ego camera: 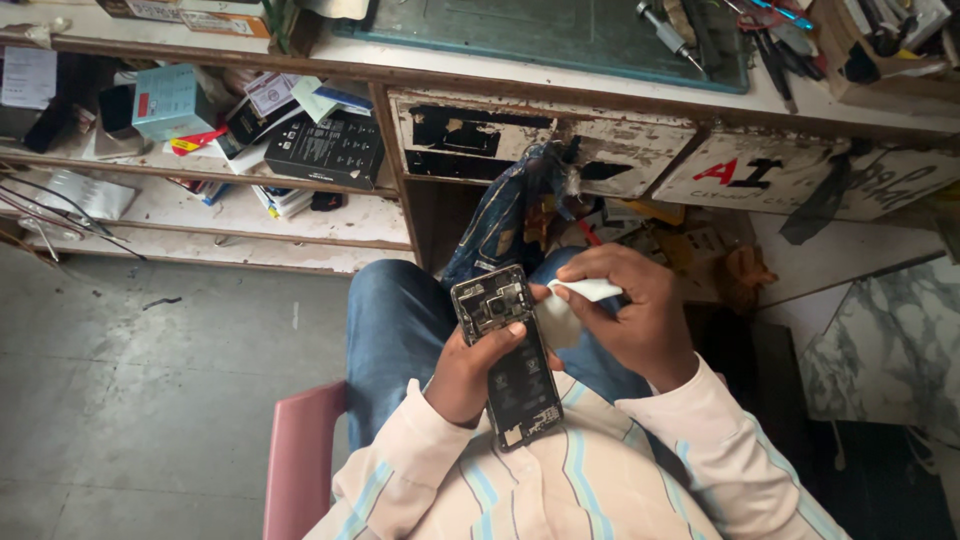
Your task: The person holds a disassembled smartphone, manipulates internal components, and wipes the camera area with a white cloth. The person then powers on the device and navigates the screen while seated.
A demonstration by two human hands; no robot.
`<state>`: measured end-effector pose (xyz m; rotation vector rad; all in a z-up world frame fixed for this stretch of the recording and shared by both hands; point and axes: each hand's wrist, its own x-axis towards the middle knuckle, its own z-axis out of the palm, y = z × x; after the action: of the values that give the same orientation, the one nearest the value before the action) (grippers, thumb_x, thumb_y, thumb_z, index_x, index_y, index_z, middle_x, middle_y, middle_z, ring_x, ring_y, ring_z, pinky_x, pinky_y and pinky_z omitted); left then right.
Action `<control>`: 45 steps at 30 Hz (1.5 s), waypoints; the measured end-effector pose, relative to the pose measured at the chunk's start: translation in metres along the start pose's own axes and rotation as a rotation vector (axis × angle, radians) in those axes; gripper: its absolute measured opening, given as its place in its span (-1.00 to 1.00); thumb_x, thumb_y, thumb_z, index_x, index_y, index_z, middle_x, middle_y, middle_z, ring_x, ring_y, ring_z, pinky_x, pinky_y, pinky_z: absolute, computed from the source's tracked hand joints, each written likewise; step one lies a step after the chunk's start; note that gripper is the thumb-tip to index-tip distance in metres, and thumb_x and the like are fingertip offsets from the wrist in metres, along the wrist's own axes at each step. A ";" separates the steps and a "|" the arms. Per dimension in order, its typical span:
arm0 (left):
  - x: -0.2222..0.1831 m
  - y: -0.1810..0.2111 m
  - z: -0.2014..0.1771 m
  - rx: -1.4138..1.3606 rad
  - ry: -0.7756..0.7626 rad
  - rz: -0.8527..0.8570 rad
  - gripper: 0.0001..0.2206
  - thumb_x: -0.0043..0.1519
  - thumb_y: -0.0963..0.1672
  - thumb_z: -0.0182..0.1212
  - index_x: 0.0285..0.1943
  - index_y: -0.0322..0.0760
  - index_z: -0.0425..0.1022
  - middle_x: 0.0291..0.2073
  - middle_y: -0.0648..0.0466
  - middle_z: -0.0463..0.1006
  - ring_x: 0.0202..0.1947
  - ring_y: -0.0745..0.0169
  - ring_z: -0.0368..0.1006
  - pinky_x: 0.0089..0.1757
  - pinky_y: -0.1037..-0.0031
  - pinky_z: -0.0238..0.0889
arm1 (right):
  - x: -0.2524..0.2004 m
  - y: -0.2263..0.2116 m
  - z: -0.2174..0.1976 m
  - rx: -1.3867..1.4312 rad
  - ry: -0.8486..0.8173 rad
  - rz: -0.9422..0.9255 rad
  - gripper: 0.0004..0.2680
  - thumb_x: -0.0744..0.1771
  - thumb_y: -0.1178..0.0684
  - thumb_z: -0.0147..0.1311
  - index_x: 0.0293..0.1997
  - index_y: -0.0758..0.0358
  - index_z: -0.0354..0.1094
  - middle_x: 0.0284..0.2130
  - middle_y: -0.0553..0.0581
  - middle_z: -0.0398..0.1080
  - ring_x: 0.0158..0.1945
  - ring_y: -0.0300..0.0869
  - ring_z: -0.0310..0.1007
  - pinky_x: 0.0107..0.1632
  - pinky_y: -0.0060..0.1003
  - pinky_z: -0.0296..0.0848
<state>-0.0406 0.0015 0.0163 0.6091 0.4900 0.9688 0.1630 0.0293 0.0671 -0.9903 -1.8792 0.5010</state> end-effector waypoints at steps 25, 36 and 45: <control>-0.004 0.000 -0.006 -0.129 0.037 0.039 -0.45 0.25 -0.09 0.13 0.41 -0.51 0.28 -0.18 -0.24 0.58 -0.25 -0.04 0.62 -0.19 0.27 0.51 | -0.020 0.014 0.018 0.183 -0.023 0.081 -0.86 0.43 0.07 0.06 -0.02 0.29 0.50 0.03 0.18 0.49 0.09 -0.10 0.54 0.12 -0.22 0.52; -0.006 -0.005 -0.012 -0.021 -0.026 -0.009 -0.45 0.29 -0.08 0.14 0.46 -0.44 0.27 -0.05 -0.25 0.54 -0.18 -0.01 0.61 -0.15 0.29 0.50 | -0.034 0.023 0.033 0.940 0.033 0.662 -0.84 0.40 0.09 0.14 -0.03 0.40 0.40 -0.12 0.27 0.54 -0.30 -0.09 0.54 -0.36 -0.17 0.52; -0.001 -0.020 -0.024 -0.194 -0.127 0.018 -0.18 0.34 0.25 -0.26 0.54 -0.45 0.09 0.15 -0.23 0.52 -0.12 -0.01 0.59 -0.07 0.31 0.50 | -0.032 0.021 0.019 0.713 0.160 0.531 -0.90 0.42 0.06 0.05 -0.04 0.22 0.30 -0.30 0.03 0.41 -0.30 -0.26 0.49 -0.19 -0.32 0.53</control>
<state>-0.0440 -0.0021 -0.0142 0.4973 0.2746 0.9755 0.1632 0.0171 0.0257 -0.9778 -1.1263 1.2577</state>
